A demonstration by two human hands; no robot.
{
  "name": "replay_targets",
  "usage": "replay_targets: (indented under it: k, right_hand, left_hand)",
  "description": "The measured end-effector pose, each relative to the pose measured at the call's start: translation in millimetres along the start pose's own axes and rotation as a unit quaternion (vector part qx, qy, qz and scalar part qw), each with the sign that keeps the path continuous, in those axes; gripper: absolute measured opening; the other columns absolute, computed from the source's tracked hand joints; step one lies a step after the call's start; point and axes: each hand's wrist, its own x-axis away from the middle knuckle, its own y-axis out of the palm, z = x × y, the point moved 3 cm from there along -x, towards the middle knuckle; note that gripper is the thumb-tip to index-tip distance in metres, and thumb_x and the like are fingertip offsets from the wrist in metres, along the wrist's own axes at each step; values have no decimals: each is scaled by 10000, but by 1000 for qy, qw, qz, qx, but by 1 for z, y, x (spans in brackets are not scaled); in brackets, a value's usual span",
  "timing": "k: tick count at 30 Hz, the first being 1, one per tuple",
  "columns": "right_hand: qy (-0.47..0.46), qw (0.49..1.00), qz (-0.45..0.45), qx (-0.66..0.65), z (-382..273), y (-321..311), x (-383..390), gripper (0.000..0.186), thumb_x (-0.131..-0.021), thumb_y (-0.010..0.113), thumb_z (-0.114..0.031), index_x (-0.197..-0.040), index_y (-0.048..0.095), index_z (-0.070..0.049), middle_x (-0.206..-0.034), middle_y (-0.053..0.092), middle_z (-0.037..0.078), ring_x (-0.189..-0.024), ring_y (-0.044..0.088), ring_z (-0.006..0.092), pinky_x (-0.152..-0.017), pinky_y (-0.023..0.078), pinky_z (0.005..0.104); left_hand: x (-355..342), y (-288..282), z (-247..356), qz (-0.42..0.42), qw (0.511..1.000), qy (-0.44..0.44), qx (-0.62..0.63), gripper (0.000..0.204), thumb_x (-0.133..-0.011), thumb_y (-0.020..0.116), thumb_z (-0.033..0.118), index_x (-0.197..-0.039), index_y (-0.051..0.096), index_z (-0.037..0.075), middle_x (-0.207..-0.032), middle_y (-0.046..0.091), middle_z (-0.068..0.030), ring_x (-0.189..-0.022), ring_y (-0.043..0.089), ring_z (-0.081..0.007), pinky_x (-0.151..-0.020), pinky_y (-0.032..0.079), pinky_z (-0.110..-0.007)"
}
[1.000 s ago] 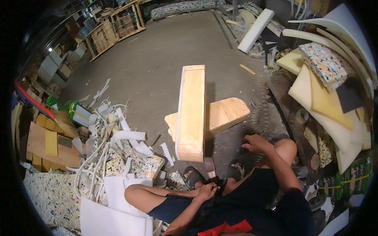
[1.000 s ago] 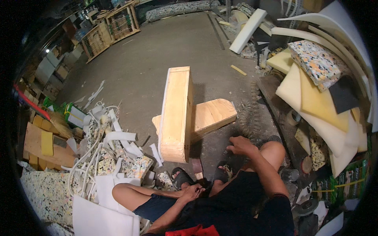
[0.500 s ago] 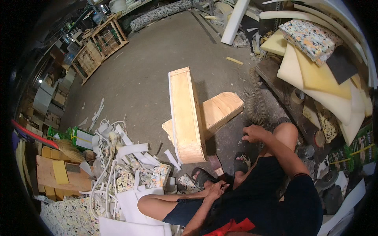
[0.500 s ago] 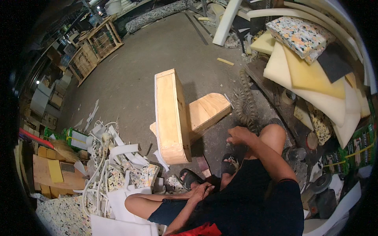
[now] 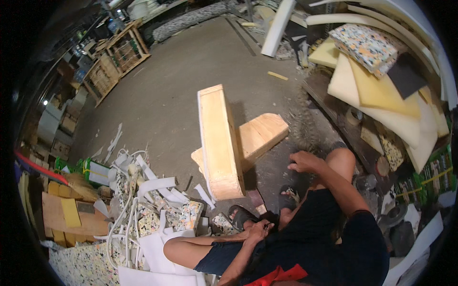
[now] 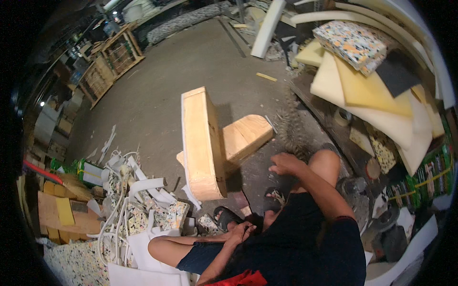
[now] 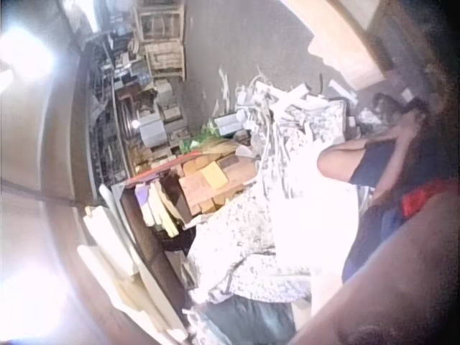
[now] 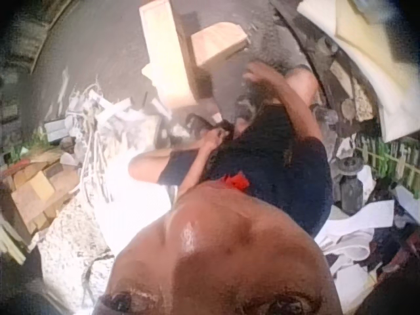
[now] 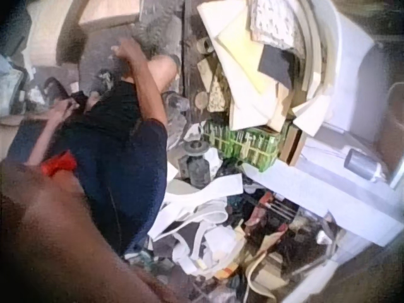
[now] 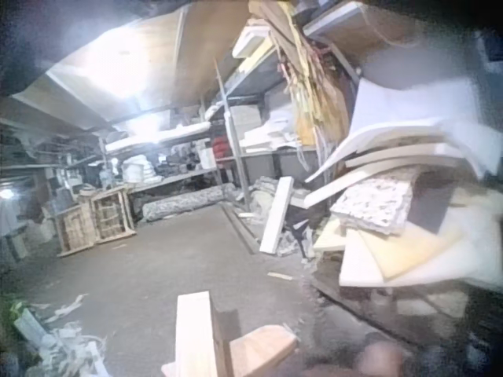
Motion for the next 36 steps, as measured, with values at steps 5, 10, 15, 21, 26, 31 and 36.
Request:
replay_targets:
  k: [5, 10, 15, 21, 26, 31, 36]
  right_hand:
    - [22, 1000, -18, 11, 1, 0, 1, 421, -871, 670, -373, -1070, 650, -2, -1071, 668, 233, -1063, 620, 429, -869, 493, 514]
    - [27, 1000, -8, 9, 0, -2, 0, 413, -874, 671, -370, -1053, 662, 2, -1056, 672, 239, -1056, 628, 421, -874, 495, 509]
    - [42, 999, -25, 0, -5, -5, -2, 405, -876, 670, -364, -1080, 669, -13, -1060, 681, 227, -1057, 635, 414, -893, 496, 498]
    - [51, 998, -32, 23, -1, -4, -3, 436, -879, 666, -371, -1144, 661, -26, -1078, 683, 220, -1061, 635, 412, -898, 502, 493]
    - [26, 999, -8, 19, 7, 1, -8, 415, -875, 659, -374, -1092, 656, -20, -1074, 678, 231, -1051, 634, 416, -884, 497, 504]
    - [20, 999, 19, 16, 8, 2, -4, 415, -873, 659, -376, -1071, 660, -12, -1054, 680, 234, -1041, 635, 423, -884, 495, 502]
    - [30, 1000, 3, 6, 8, 0, 0, 416, -877, 658, -371, -1067, 657, 0, -1057, 676, 245, -1041, 634, 423, -881, 495, 502]
  left_hand:
    - [1, 3, -6, -17, 999, -36, 11, 325, -943, 650, 355, -979, 687, 34, -899, 702, -199, -890, 695, -355, -738, 524, -425]
    - [-2, 1, -7, -3, 1000, 15, 23, 337, -943, 651, 365, -977, 683, 32, -862, 701, -192, -850, 697, -355, -720, 522, -435]
    - [1, -3, -1, -33, 998, -35, 41, 350, -945, 649, 380, -984, 676, 33, -847, 700, -182, -822, 695, -344, -714, 519, -429]
    - [2, -2, 2, -22, 999, -14, -20, 355, -951, 640, 380, -997, 674, 29, -866, 699, -184, -848, 692, -346, -736, 516, -434]
    - [-1, 0, -3, 21, 997, 75, 10, 371, -948, 632, 419, -950, 665, 50, -745, 677, -152, -738, 681, -324, -649, 494, -440]
    - [1, 1, -6, 12, 999, 41, 18, 343, -944, 640, 388, -964, 672, 47, -775, 681, -154, -761, 682, -339, -661, 500, -437]
    - [-2, 4, -10, -1, 1000, 14, 6, 339, -951, 620, 412, -1006, 687, 84, -874, 703, -186, -865, 692, -360, -720, 513, -454]
